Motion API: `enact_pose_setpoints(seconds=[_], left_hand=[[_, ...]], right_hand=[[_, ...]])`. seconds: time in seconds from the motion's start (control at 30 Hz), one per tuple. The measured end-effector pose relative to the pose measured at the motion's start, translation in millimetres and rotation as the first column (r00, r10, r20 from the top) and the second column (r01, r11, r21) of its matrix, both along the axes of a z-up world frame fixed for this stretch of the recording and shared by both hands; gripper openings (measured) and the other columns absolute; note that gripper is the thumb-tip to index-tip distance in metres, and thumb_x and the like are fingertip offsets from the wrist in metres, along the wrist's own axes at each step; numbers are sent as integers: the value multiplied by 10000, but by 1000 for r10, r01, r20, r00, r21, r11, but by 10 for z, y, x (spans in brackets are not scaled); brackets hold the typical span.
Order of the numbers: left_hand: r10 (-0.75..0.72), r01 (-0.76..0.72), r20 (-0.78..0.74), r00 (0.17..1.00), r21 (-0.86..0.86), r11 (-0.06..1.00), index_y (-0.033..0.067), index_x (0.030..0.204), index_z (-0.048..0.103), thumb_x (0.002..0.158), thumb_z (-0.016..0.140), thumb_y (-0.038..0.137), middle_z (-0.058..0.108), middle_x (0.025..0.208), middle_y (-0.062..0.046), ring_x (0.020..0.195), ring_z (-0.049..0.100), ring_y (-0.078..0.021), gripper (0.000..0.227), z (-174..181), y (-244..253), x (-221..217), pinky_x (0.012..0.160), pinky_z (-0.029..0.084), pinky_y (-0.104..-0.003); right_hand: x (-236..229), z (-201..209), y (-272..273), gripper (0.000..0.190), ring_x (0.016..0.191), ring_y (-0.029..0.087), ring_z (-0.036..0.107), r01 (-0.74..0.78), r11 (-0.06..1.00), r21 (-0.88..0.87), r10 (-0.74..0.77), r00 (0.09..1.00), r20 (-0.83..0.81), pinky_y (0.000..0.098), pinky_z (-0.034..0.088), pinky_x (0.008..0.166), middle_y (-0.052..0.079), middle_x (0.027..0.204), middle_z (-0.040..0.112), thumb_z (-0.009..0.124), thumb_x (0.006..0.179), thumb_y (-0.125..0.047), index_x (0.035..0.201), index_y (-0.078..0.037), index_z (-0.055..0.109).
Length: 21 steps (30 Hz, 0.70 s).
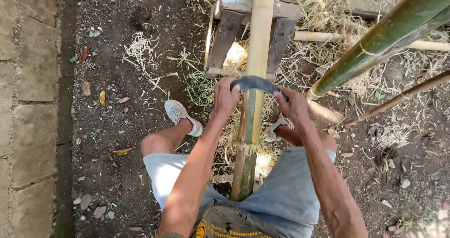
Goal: Shave the outer layer of a bamboo pole using a curved blade.
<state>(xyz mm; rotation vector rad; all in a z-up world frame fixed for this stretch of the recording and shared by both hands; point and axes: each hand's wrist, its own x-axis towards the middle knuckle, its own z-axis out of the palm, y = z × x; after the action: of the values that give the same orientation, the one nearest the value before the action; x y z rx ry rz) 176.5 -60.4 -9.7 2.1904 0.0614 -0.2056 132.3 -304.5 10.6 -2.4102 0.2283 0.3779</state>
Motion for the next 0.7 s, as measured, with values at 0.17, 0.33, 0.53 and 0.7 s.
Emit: enact_pose_setpoints(seconds=[0.17, 0.33, 0.53, 0.7], left_hand=[[6, -1, 132, 991, -33, 999, 6, 1036, 684, 930, 652, 73, 662, 961, -128, 907, 649, -261, 129, 12, -69, 333, 854, 529, -448], [10, -7, 218, 976, -15, 1000, -8, 1051, 674, 912, 685, 69, 658, 946, -141, 896, 646, -294, 159, 122, -56, 93, 850, 519, -473], [28, -21, 233, 972, -30, 999, 0, 1090, 676, 946, 638, 89, 657, 981, -157, 949, 640, -339, 173, 112, 93, -801, 890, 493, -464], [20, -26, 232, 973, 24, 999, -13, 1159, 671, 962, 633, 142, 652, 1054, -218, 1009, 625, -429, 254, 262, 251, -1619, 920, 481, -504]], right_hand=[[314, -325, -29, 282, 598, 210, 547, 8, 1000, -28, -1, 968, 251, 403, 449, 573, 102, 728, 633, 609, 1057, -302, 1169, -68, 719], [61, -295, 130, 264, 644, 278, 592, 94, 996, 5, -89, 923, 375, 433, 478, 620, 145, 787, 666, 657, 1016, -267, 1126, -36, 723], [-742, -215, 286, 276, 739, 308, 659, 111, 991, 72, -132, 872, 472, 441, 521, 672, 166, 901, 681, 682, 997, -232, 1152, -4, 683], [-1552, -83, 432, 228, 808, 374, 648, 66, 995, 81, -96, 882, 460, 452, 507, 737, 179, 906, 658, 682, 973, -163, 1136, -4, 673]])
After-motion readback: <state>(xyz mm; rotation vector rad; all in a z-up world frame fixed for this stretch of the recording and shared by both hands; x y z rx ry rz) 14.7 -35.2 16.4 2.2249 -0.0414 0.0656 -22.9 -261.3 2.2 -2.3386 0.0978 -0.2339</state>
